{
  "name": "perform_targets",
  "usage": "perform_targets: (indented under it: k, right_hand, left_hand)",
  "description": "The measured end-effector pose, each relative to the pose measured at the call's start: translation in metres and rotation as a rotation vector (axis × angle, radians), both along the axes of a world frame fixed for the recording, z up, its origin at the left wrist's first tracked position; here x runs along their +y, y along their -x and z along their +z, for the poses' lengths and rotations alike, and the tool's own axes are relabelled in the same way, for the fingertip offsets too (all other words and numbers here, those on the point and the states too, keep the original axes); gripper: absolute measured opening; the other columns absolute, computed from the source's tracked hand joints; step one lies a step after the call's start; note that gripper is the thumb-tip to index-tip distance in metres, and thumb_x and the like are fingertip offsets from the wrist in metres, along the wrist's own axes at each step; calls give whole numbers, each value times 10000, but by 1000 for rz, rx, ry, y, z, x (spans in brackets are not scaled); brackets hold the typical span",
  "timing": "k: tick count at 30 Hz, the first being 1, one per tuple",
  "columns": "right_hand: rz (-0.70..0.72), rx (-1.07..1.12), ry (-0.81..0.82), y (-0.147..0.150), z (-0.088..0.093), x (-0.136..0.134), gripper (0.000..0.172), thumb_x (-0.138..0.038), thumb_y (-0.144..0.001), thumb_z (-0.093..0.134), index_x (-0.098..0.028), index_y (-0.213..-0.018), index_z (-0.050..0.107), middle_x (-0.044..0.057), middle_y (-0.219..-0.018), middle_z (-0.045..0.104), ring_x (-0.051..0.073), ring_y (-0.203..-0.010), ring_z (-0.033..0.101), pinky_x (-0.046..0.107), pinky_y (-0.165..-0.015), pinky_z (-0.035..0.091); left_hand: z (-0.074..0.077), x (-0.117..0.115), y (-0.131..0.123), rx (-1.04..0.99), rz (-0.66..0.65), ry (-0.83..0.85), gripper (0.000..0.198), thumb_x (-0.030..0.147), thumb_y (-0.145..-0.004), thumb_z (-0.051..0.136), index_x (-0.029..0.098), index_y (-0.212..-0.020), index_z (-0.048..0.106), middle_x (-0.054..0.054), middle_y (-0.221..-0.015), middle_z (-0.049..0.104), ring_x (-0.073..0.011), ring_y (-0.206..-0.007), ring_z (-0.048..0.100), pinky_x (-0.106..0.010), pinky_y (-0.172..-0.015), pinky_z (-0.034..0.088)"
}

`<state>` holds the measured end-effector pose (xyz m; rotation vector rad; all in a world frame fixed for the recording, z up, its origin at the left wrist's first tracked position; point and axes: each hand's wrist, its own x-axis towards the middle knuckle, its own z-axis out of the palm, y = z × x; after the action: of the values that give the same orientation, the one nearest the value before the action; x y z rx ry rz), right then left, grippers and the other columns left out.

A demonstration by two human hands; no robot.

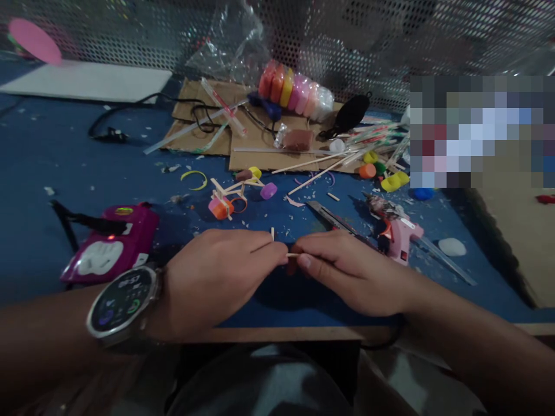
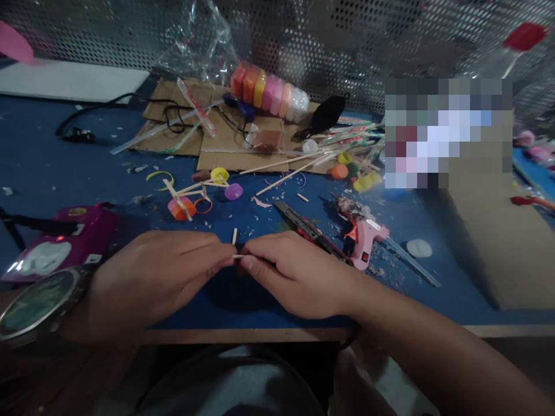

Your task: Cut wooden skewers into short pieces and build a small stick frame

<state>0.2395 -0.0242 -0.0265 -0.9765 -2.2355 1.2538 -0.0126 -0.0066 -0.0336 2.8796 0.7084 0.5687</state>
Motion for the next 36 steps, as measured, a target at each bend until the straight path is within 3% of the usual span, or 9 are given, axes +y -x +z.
perform_targets:
  k: [6, 14, 25, 27, 33, 36]
  right_hand:
    - [91, 101, 285, 0, 2, -1, 422, -418, -1180, 438, -196, -859, 597, -52, -720, 511, 104, -640, 481, 249, -645, 407]
    - [171, 304, 421, -2, -4, -5, 383, -414, -1168, 481, -213, -843, 510, -62, -715, 456, 89, -599, 427, 225, -559, 381]
    - [119, 504, 619, 9, -9, -13, 386, -429, -1161, 489, -217, -839, 485, -72, -721, 411, 77, -547, 340, 224, -462, 297]
    - [120, 499, 581, 10, -8, -12, 394, -435, -1167, 468, -223, -836, 477, -72, -716, 414, 80, -546, 349, 234, -473, 305]
    - [70, 213, 68, 4, 2, 3, 380, -365, -1171, 466, -188, -861, 596, -48, -721, 514, 101, -663, 475, 254, -657, 386]
    - [53, 25, -26, 0, 5, 9, 321, -311, -1153, 495, -180, -914, 664, -40, -740, 569, 106, -683, 510, 254, -675, 382]
  left_hand:
    - [4, -5, 0, -12, -27, 120, 312, 161, -1124, 415, 216, -928, 652, 12, -806, 685, -173, -684, 640, -335, -605, 407]
    - [12, -7, 1, -148, -75, 259, 272, 158, -1111, 449, 229, -927, 636, 20, -800, 685, -146, -679, 615, -311, -624, 398]
    - [12, -7, 2, -242, -102, 290, 220, 154, -1115, 497, 213, -952, 631, 31, -833, 695, -116, -710, 617, -261, -644, 401]
    - [14, -8, 1, -263, -102, 300, 204, 168, -1124, 504, 213, -983, 644, 32, -863, 717, -109, -717, 626, -250, -648, 408]
    - [14, -2, 2, -149, -2, 137, 294, 202, -1145, 455, 201, -944, 669, 5, -846, 721, -145, -741, 660, -284, -659, 421]
    - [8, 2, 4, -65, 23, 52, 281, 157, -1120, 454, 208, -951, 673, 11, -844, 709, -160, -743, 669, -305, -644, 421]
